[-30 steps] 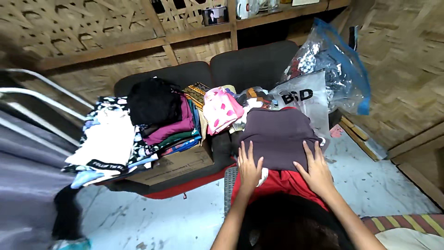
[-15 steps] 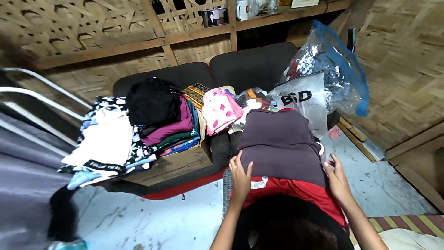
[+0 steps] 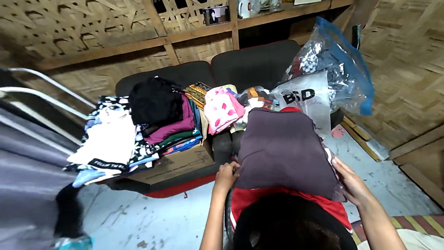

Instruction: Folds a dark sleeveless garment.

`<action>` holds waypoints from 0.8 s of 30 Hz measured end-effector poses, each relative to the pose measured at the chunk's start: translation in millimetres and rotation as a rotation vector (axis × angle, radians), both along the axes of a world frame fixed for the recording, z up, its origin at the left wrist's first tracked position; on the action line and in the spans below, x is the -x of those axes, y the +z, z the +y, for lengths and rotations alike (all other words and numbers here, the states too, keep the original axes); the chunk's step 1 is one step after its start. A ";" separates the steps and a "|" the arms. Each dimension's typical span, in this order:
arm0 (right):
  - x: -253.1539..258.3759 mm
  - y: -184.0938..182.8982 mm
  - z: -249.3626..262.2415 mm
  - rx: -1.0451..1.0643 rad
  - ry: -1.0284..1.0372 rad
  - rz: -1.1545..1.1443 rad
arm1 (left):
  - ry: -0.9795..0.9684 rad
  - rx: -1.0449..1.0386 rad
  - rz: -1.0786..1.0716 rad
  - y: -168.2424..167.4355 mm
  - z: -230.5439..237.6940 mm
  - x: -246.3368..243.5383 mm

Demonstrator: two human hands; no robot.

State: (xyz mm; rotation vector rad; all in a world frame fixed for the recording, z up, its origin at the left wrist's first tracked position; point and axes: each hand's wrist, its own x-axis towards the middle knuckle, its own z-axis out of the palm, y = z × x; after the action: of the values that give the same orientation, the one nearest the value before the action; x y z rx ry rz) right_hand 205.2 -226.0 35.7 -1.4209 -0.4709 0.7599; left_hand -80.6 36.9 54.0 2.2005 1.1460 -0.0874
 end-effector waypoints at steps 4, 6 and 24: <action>5.9 8.7 5.7 -0.039 0.025 0.028 | 0.175 -0.226 -0.053 22.2 -21.6 -14.8; 11.7 11.7 12.6 -0.081 -0.015 0.016 | 0.157 -0.302 -0.326 23.6 -33.2 -23.7; 86.6 31.1 44.0 -0.143 0.316 -0.805 | 0.029 0.519 -1.040 47.1 -103.8 -61.5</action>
State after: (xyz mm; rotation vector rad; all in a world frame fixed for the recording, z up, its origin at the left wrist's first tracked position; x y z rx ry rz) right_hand 118.6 -182.0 66.7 -1.4980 -1.3672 0.3534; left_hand -19.0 -66.9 101.1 1.4130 0.4682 0.6292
